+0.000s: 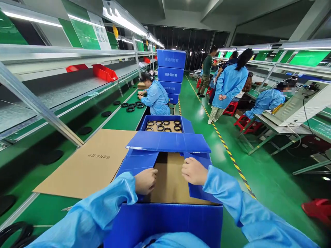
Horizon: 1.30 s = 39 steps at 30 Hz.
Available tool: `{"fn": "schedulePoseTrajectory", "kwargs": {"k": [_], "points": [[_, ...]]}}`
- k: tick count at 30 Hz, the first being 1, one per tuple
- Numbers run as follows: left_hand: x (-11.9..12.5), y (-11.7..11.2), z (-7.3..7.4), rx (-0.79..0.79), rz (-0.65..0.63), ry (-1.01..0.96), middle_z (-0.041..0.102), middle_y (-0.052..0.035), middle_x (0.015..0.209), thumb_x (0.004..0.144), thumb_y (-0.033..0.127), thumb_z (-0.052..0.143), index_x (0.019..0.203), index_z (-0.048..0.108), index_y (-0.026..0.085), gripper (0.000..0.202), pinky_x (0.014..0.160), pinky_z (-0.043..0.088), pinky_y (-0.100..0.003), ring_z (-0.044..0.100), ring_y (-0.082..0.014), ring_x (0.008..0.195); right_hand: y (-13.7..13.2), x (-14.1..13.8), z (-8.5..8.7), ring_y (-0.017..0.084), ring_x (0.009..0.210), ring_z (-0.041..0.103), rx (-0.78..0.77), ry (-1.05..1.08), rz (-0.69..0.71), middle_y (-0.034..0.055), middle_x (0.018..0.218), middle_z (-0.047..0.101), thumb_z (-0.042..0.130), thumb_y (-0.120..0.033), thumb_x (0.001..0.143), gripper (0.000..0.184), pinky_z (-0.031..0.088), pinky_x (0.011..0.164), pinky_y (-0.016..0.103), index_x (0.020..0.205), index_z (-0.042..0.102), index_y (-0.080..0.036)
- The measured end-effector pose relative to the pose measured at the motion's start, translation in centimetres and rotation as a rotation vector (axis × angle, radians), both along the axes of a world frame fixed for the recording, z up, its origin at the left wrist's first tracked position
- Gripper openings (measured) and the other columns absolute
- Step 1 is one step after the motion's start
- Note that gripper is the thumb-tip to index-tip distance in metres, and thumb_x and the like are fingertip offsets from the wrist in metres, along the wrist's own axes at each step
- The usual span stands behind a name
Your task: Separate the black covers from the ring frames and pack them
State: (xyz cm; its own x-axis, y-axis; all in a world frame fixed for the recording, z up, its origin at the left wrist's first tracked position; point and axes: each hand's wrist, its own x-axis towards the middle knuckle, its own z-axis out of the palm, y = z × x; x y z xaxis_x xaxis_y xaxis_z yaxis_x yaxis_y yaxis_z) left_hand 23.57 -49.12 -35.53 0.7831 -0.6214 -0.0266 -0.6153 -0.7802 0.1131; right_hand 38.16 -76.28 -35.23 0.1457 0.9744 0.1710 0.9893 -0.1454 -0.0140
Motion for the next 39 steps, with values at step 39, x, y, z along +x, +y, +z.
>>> {"fn": "schedulePoseTrajectory", "kwargs": {"k": [39], "points": [[-8.9,14.4,12.3,-0.125,0.421,-0.272,0.072,-0.0053,0.106,0.100,0.029,0.039,0.103,0.069,0.022,0.030,0.093,0.048,-0.034,0.064,-0.0186,0.100,5.8,2.3,2.9,0.028,0.106,0.056,-0.563,-0.124,-0.208,0.0106,0.098,0.070,0.059,-0.014,0.084,0.020,0.047,0.083,0.039,0.096,0.074,-0.020]]}}
